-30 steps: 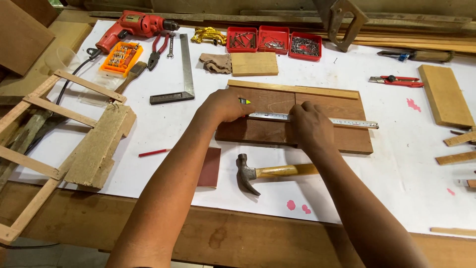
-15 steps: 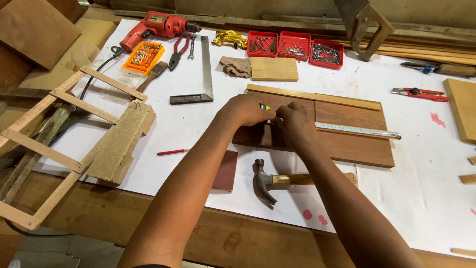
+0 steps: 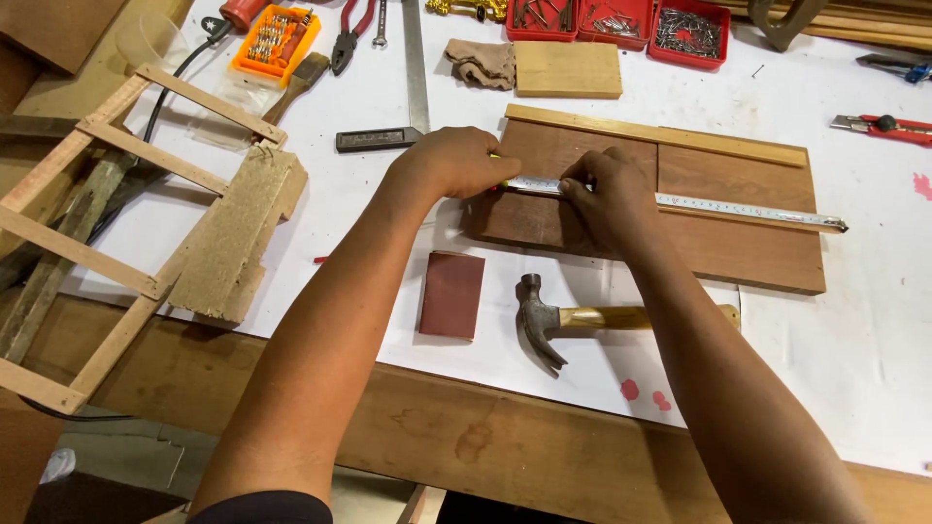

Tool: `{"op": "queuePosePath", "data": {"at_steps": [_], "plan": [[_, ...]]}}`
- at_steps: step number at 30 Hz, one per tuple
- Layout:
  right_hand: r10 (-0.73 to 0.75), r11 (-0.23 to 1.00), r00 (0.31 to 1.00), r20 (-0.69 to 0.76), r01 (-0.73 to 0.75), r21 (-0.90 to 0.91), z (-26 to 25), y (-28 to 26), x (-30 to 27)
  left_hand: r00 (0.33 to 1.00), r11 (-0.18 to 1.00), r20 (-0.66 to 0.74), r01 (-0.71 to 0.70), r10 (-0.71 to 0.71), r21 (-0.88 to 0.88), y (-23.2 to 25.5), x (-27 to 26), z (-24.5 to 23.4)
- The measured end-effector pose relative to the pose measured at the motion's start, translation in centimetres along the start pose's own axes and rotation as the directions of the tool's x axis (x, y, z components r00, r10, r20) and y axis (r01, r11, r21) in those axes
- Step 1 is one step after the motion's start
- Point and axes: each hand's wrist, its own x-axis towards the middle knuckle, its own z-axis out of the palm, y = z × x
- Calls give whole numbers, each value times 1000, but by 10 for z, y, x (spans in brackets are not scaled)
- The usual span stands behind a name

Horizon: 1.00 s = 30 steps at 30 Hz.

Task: Measure and mark a piece of wood for cutting using a tape measure, L-square, and pencil.

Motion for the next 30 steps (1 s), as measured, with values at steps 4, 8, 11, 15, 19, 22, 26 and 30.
{"op": "queuePosePath", "data": {"at_steps": [4,8,11,15,19,22,26,30], "plan": [[6,999,1000,9,-6,-42,0,-1,1,999,997,-36,9,-6,73,-5,-1,1],[46,998,999,18,-46,-44,-2,-4,-1,1000,999,-2,26,-26,35,-25,-3,-6],[75,996,997,35,-74,-47,-4,-8,0,997,996,-7,81,-80,30,-43,-10,-18],[109,993,993,54,-106,-50,-4,-9,0,992,993,-35,119,-119,16,-68,-16,-33],[89,995,995,53,-86,-56,-1,-5,1,982,982,12,187,-187,-40,-70,-25,-35],[48,999,998,43,-47,-18,-3,-5,-2,977,975,47,210,-206,-76,-75,-21,-29],[69,997,996,49,-68,-30,-2,-6,-1,983,983,4,184,-184,-30,-79,-22,-25],[39,999,999,-16,-39,1,-2,-9,-3,995,993,-77,68,-60,99,-86,-14,-20]]}}
